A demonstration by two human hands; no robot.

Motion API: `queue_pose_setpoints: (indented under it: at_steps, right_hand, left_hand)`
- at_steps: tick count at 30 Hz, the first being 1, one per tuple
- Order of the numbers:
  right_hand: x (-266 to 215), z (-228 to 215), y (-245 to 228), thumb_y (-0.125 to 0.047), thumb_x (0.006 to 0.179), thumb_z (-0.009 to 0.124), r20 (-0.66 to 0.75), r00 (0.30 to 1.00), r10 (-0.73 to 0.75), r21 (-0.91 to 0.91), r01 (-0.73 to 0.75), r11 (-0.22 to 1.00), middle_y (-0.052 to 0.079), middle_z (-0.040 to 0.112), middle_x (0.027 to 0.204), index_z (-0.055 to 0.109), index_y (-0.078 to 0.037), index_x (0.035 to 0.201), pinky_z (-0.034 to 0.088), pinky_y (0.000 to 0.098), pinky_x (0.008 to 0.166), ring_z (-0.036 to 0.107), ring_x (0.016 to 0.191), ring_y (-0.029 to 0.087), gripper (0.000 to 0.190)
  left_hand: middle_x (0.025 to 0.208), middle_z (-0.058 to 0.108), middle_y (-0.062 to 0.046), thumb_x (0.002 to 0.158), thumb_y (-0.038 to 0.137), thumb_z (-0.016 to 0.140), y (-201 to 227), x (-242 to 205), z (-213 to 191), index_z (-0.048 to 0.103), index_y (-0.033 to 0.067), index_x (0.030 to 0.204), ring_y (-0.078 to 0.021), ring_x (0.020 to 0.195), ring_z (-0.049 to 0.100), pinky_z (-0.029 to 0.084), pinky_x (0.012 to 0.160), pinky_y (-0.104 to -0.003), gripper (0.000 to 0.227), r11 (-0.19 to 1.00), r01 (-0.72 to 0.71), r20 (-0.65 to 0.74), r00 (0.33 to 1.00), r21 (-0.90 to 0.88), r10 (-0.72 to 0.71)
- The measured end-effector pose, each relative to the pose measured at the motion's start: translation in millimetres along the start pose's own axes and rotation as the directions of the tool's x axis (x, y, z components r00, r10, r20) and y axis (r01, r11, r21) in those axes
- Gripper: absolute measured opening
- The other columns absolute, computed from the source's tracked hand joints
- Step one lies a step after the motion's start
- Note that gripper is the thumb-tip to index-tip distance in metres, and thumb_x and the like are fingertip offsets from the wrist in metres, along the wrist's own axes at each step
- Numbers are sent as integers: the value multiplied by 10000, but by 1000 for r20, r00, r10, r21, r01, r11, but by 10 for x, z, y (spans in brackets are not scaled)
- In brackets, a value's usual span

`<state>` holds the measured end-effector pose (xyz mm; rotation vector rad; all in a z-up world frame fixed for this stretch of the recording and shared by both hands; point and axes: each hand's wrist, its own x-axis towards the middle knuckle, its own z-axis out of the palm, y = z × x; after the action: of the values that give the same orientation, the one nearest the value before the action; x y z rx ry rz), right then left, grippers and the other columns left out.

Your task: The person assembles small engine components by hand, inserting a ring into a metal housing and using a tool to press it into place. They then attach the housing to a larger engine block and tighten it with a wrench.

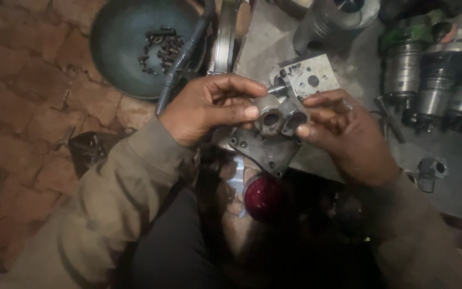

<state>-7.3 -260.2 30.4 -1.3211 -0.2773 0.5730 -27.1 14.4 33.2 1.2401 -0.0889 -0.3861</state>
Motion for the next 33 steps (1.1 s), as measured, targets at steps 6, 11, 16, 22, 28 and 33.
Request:
queue_pose_setpoints:
  at_steps: [6,11,16,22,28,33]
  right_hand:
    - [31,-12,19,-33,926,720,-7,1000,-21,0,21,1000,151,698,1230,601,-66,1224,540,451,1075,656,1228,244,322]
    - [47,-3,17,-47,937,712,-3,1000,-5,97,6,995,140,673,1252,613,-68,1230,545,460,1053,645,1214,253,311]
    - [32,36,37,-46,932,687,-1,999,41,253,-39,967,122,662,1291,611,-81,1245,557,448,976,650,1172,247,324]
    - [41,63,44,-62,961,702,-44,996,82,304,-65,950,177,666,1240,615,-64,1299,589,370,913,678,1038,238,349]
    - [16,96,-11,-101,919,701,-126,984,127,213,-98,972,122,675,1226,615,-40,1261,605,333,879,692,1053,196,357]
    - [-5,129,37,-99,898,713,-144,973,178,179,-152,972,127,665,1132,600,-28,1260,613,332,835,698,977,211,386]
  left_hand:
    - [1187,698,-121,908,50,776,-28,22,-7,661,-49,1265,-161,1008,704,617,898,-302,388,991,19,6,1000,-132,-18]
    - [1278,663,-162,911,195,777,-26,0,42,601,-28,1392,-214,1065,687,619,884,-330,559,988,77,16,997,-131,-75]
    - [1411,591,-146,909,414,724,-37,-8,83,484,33,1504,-267,1262,630,614,976,-405,746,990,92,115,990,-111,-79]
    - [1405,589,-190,973,456,660,-132,16,142,459,27,1547,-309,1299,594,515,1109,-472,745,980,126,172,980,-155,-99]
    - [1409,589,-190,975,420,675,-194,46,188,455,10,1539,-299,1302,619,534,1137,-469,731,986,37,171,985,-162,-9]
    - [1320,652,-172,939,392,711,-269,38,234,507,-3,1525,-271,1218,650,541,1092,-404,735,997,-74,107,992,9,72]
